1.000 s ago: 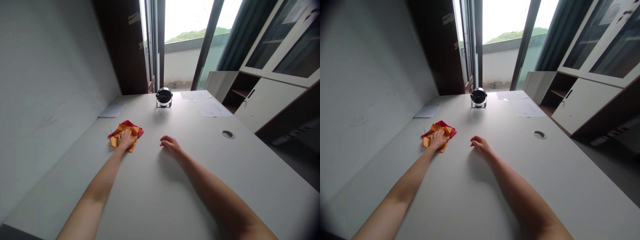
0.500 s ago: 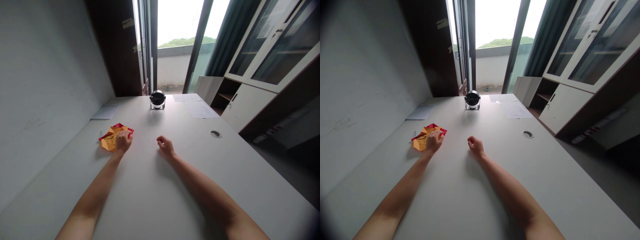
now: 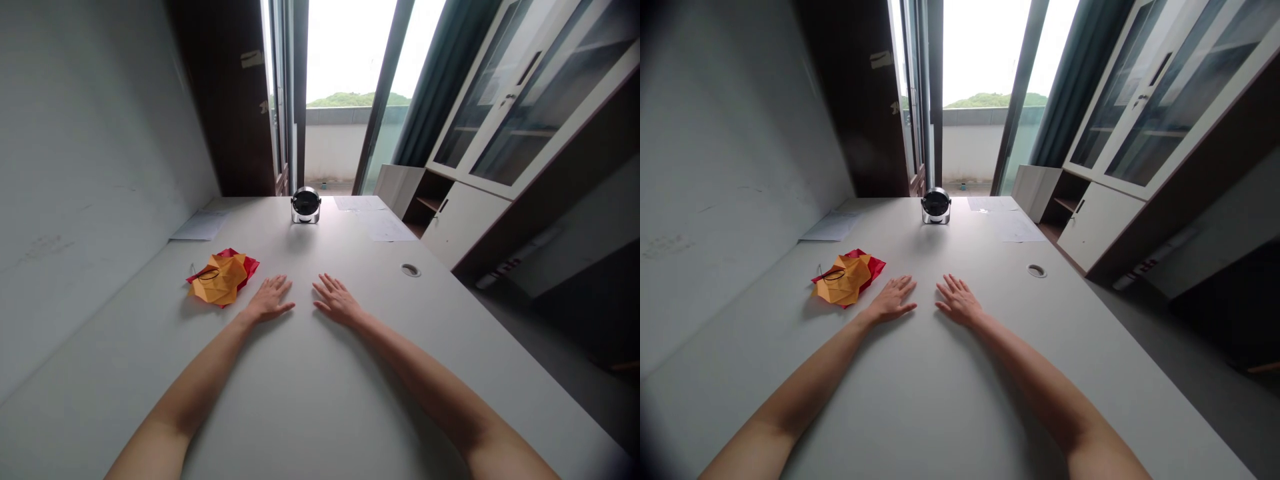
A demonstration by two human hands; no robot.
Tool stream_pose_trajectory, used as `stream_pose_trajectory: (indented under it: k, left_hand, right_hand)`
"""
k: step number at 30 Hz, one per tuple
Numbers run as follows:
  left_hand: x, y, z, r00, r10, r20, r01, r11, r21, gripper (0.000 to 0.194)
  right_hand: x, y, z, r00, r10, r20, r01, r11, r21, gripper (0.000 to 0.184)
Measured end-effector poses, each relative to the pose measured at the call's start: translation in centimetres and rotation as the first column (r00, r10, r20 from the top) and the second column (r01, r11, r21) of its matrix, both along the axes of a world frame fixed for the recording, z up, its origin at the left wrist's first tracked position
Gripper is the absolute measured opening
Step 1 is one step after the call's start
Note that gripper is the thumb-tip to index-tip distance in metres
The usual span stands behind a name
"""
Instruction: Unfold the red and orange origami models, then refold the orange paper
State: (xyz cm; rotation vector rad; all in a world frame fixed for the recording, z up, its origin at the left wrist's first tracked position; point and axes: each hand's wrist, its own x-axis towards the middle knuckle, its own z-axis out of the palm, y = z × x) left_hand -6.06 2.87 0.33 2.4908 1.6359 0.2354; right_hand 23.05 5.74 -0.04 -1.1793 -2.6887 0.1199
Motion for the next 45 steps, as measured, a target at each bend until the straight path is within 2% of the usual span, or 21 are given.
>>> stream_pose_trajectory:
  k: [7,17,29,33,36,41,45]
  left_hand:
    - [0.07,0.05,-0.2,0.999,-0.018,-0.046,0.017,0.999,-0.034,0.086]
    - [0.06,0.11,-0.28,0.999,0.0,-0.044,-0.002,0.999,-0.039,0.086]
    - [0.24,-0.08,-0.22,1.0,0.012,-0.021,-0.012,1.0,-0.019,0.081]
    - [0.28,-0.4,0.09,1.0,0.022,-0.006,-0.022,0.999,0.026,0.076]
    - [0.28,-0.53,0.24,1.0,0.029,0.0,-0.029,0.998,0.06,0.075]
    - [0.04,-0.12,-0.32,1.0,0.009,-0.02,-0.009,1.0,-0.028,0.081]
    - [-0.08,0.07,-0.73,1.0,-0.005,-0.029,0.004,0.999,-0.033,0.083]
  right_hand:
    - [-0.34,0.5,-0.66,0.999,0.019,0.043,-0.016,0.998,-0.068,0.078]
    - [-0.28,0.73,-0.97,0.999,0.031,0.032,-0.029,0.996,-0.085,0.08]
    - [-0.23,0.21,-0.49,1.0,-0.005,0.007,0.005,0.998,-0.055,0.068]
    - [-0.24,-0.07,-0.13,0.999,-0.033,-0.006,0.033,0.999,-0.001,0.08]
    - [-0.32,-0.02,-0.12,0.999,-0.039,0.003,0.039,0.999,-0.011,0.086]
    - [-0.34,0.5,-0.6,0.999,-0.003,0.04,0.006,0.996,-0.086,0.085]
    - [-0.28,0.79,-0.91,0.999,0.009,0.036,-0.006,0.996,-0.093,0.086]
